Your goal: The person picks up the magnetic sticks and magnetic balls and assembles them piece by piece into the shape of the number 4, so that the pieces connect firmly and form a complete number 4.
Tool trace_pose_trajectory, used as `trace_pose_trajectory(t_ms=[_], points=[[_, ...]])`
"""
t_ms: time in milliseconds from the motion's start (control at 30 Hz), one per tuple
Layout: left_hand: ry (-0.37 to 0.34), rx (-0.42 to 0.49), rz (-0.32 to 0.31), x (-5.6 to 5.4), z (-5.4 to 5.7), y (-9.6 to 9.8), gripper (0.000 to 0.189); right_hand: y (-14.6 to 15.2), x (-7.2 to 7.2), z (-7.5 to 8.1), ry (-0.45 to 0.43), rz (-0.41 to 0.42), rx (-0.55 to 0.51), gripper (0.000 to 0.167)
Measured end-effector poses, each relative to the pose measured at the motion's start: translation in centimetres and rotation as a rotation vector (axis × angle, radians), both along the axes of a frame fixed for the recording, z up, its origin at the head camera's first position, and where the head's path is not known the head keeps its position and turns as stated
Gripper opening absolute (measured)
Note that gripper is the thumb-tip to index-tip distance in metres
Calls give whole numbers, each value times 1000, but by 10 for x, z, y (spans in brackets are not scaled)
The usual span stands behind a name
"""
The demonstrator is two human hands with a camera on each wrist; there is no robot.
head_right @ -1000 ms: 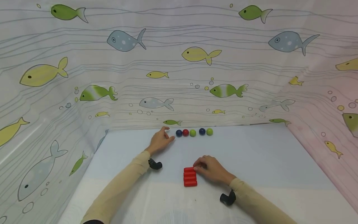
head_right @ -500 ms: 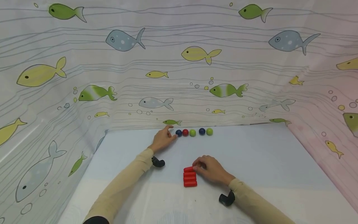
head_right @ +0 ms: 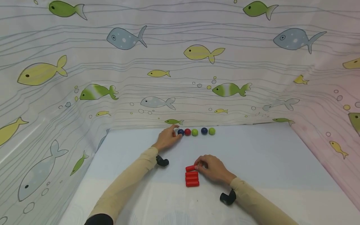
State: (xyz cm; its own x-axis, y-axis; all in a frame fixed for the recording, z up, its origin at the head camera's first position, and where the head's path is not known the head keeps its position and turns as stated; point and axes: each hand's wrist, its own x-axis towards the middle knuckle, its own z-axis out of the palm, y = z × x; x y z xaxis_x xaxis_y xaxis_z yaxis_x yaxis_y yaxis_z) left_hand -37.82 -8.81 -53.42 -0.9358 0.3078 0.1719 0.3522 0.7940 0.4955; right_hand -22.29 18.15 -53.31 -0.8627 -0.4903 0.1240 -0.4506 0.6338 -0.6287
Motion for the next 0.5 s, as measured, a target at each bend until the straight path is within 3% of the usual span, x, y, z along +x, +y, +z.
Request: trace_pose_trajectory(t_ms=[500], points=[[26, 44, -1, 0, -8, 2, 41, 1, -5, 0, -16, 6, 29, 11]])
